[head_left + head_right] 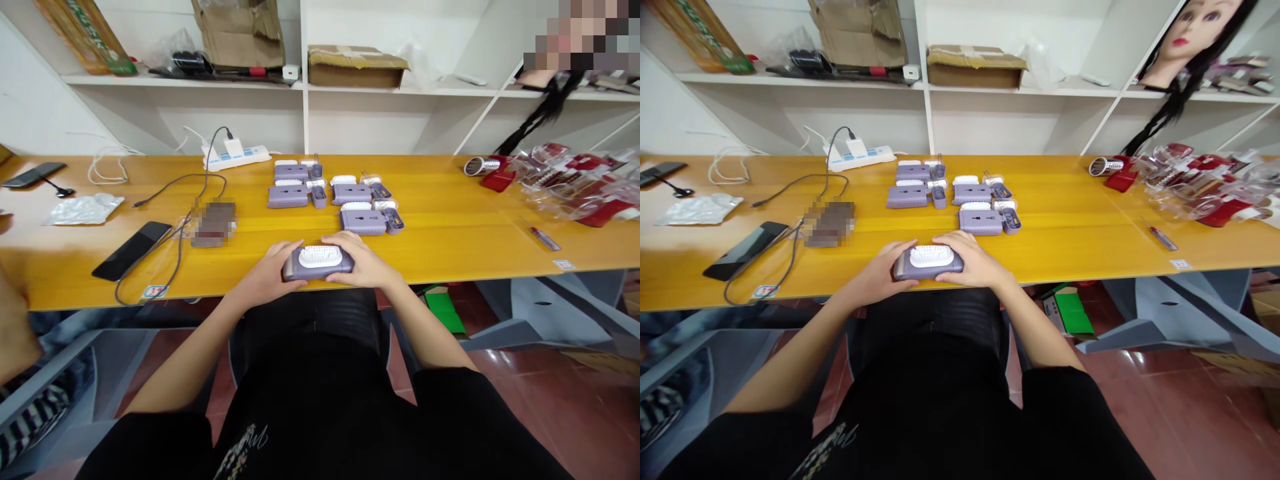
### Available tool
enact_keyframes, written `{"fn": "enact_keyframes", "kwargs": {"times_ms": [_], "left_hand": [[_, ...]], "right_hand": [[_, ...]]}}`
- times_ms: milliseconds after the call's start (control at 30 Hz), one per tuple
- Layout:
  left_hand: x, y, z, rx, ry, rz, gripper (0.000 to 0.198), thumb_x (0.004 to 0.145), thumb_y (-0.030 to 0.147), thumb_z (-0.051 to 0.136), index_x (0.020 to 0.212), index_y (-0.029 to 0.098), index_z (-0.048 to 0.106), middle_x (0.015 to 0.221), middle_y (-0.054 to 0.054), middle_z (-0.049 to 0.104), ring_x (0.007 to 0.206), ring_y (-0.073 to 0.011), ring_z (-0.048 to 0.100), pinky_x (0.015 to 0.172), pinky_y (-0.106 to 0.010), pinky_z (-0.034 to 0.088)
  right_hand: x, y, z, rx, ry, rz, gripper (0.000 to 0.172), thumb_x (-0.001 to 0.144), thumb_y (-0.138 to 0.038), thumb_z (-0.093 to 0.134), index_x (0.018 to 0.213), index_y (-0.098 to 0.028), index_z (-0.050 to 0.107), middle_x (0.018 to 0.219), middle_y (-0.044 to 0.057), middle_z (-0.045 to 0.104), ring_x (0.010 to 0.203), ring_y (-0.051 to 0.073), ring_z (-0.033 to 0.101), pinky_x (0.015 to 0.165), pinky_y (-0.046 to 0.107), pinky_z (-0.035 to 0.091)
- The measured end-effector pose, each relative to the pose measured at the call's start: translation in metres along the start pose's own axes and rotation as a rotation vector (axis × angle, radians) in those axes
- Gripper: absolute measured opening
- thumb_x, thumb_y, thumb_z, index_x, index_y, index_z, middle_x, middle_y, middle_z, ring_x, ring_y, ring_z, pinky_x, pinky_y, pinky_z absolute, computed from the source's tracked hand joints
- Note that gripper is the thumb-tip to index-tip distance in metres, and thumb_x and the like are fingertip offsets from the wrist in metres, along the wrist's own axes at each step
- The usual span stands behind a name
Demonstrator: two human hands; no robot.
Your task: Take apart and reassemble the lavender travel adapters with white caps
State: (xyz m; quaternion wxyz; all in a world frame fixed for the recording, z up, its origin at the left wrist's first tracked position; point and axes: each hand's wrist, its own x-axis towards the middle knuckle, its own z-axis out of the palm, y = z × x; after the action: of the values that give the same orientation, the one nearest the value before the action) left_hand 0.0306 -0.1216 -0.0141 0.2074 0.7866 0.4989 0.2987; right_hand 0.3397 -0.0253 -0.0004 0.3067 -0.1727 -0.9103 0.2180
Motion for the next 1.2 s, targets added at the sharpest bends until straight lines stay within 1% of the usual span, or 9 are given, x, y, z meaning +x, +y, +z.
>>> {"fn": "enact_keyframes", "kwargs": {"times_ms": [133,267,400,567,767,867,1000,1100,1200], "left_hand": [[-0.003,-0.003,-0.008,0.02,0.008,-0.011,0.089,0.098,0.045,0.086,0.177,0.029,0.047,0.17,-0.017,0.06,0.161,-0.041,0.057,0.139,-0.066,0.046],[-0.009,-0.013,-0.024,0.068,-0.006,-0.043,0.083,0.097,0.048,0.087,0.171,0.031,0.053,0.165,-0.015,0.062,0.16,-0.0407,0.056,0.139,-0.065,0.046],[-0.013,-0.026,-0.038,0.093,0.051,-0.067,0.079,0.097,0.047,0.085,0.169,0.032,0.056,0.168,-0.013,0.056,0.164,-0.0399,0.054,0.143,-0.062,0.043],[-0.011,-0.033,-0.039,0.098,0.137,-0.108,0.078,0.099,0.043,0.082,0.17,0.027,0.053,0.166,-0.015,0.053,0.162,-0.038,0.056,0.143,-0.059,0.043],[-0.01,-0.034,-0.043,0.103,0.207,-0.106,0.07,0.099,0.04,0.083,0.164,0.028,0.057,0.161,-0.014,0.061,0.156,-0.0358,0.061,0.14,-0.059,0.047],[-0.015,-0.03,-0.053,0.085,0.133,-0.104,0.071,0.098,0.045,0.084,0.162,0.029,0.059,0.161,-0.013,0.062,0.155,-0.0363,0.063,0.138,-0.059,0.05],[-0.021,-0.02,-0.064,0.024,-0.021,-0.118,0.072,0.093,0.054,0.09,0.157,0.033,0.065,0.155,-0.009,0.066,0.149,-0.0364,0.068,0.134,-0.058,0.054],[-0.024,-0.017,-0.064,0.002,-0.047,-0.121,0.074,0.087,0.056,0.095,0.153,0.035,0.067,0.154,-0.009,0.067,0.149,-0.038,0.068,0.134,-0.061,0.055],[-0.025,-0.02,-0.066,-0.044,-0.065,-0.108,0.084,0.087,0.066,0.094,0.159,0.036,0.064,0.163,-0.011,0.065,0.154,-0.0413,0.065,0.136,-0.065,0.051]], "right_hand": [[-0.001,0.0,-0.004,0.01,0.037,-0.009,0.078,0.103,-0.065,0.084,0.169,-0.035,0.057,0.16,0.015,0.071,0.149,0.04,0.065,0.129,0.068,0.052],[-0.002,0.0,-0.004,0.023,0.046,0.002,0.072,0.107,-0.059,0.082,0.169,-0.034,0.057,0.162,0.016,0.07,0.151,0.039,0.066,0.129,0.067,0.055],[0.0,0.001,-0.002,0.008,0.019,-0.006,0.069,0.108,-0.055,0.082,0.169,-0.035,0.057,0.164,0.015,0.069,0.156,0.037,0.063,0.133,0.068,0.053],[0.001,0.002,0.003,-0.053,0.001,0.046,0.05,0.112,-0.047,0.076,0.159,-0.032,0.069,0.167,0.015,0.068,0.16,0.037,0.062,0.134,0.07,0.053],[0.007,-0.001,0.001,-0.107,-0.064,0.098,0.052,0.112,-0.042,0.075,0.162,-0.031,0.069,0.174,0.015,0.063,0.163,0.037,0.061,0.136,0.068,0.053],[0.01,-0.009,-0.005,-0.098,-0.073,0.101,0.045,0.112,-0.039,0.075,0.155,-0.031,0.074,0.169,0.014,0.067,0.158,0.036,0.066,0.134,0.065,0.056],[0.008,-0.019,-0.013,-0.039,-0.091,0.069,0.027,0.112,-0.036,0.074,0.138,-0.029,0.08,0.151,0.013,0.075,0.141,0.031,0.076,0.126,0.058,0.063],[0.005,-0.021,-0.019,-0.011,-0.114,0.042,0.023,0.11,-0.038,0.078,0.131,-0.029,0.082,0.143,0.012,0.076,0.133,0.031,0.078,0.12,0.057,0.065],[0.006,-0.022,-0.027,0.006,-0.138,0.034,0.022,0.108,-0.041,0.081,0.127,-0.03,0.083,0.138,0.011,0.077,0.128,0.031,0.079,0.116,0.056,0.066]]}}
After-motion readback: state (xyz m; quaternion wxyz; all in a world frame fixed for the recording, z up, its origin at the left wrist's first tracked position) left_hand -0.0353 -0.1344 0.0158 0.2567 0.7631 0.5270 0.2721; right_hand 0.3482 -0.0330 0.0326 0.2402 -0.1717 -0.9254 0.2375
